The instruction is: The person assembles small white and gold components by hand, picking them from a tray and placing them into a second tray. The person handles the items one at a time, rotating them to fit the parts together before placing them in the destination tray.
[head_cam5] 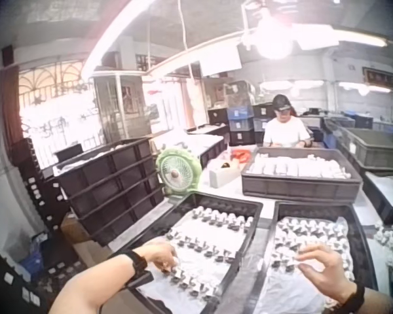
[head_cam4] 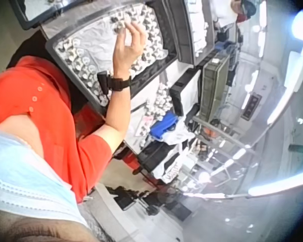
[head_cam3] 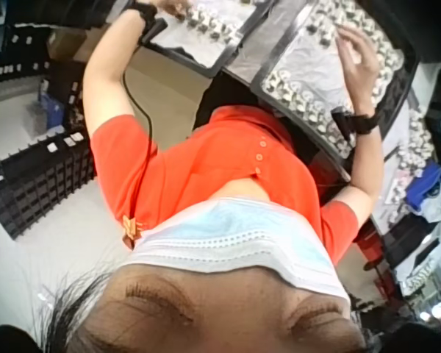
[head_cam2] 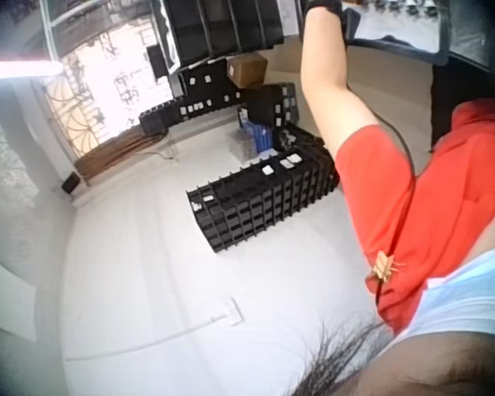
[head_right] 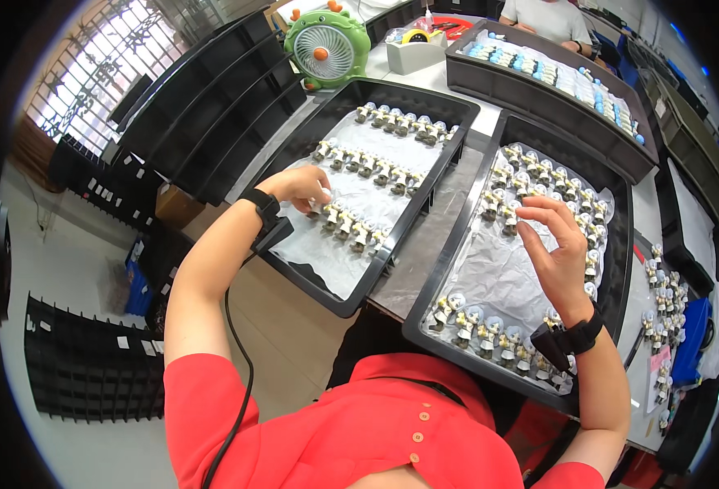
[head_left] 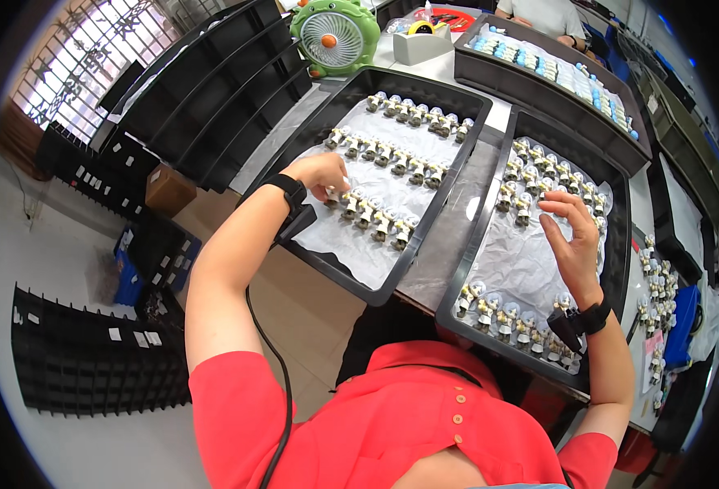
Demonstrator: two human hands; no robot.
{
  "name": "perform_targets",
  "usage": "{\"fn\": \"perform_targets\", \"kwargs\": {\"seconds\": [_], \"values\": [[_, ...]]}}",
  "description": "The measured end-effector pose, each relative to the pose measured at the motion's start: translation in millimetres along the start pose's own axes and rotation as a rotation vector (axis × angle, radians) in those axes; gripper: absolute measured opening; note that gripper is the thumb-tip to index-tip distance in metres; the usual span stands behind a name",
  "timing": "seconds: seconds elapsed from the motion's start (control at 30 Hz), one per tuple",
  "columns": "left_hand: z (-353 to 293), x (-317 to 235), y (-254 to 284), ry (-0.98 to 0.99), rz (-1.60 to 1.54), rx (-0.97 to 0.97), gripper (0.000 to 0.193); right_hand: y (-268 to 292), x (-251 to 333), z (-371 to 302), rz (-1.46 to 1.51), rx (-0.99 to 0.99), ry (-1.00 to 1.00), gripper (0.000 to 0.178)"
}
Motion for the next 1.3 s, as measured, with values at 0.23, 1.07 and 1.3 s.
{"fn": "perform_targets", "kwargs": {"seconds": [0.23,1.07,1.3], "values": [[-2,-14,-2,-0.091,-0.045,0.103,0.039,8,-5,4,-0.027,0.0,-0.02,0.013],[-88,-238,-54,-1.008,-0.512,-0.019,0.034,36,-76,16,-0.435,0.381,-0.404,0.04],[-59,-255,-84,-0.934,-0.698,-0.036,0.042,17,-11,12,0.259,0.214,-0.404,0.043]]}}
Point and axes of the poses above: each hand's wrist, its own z-axis towards the middle knuckle, its own y-axis out of the back of the hand, x = y × z, the point moved 4 cm from there along z, towards the middle knuckle, and after that the axes turned 10 degrees about -y, right-handed, at the moved point
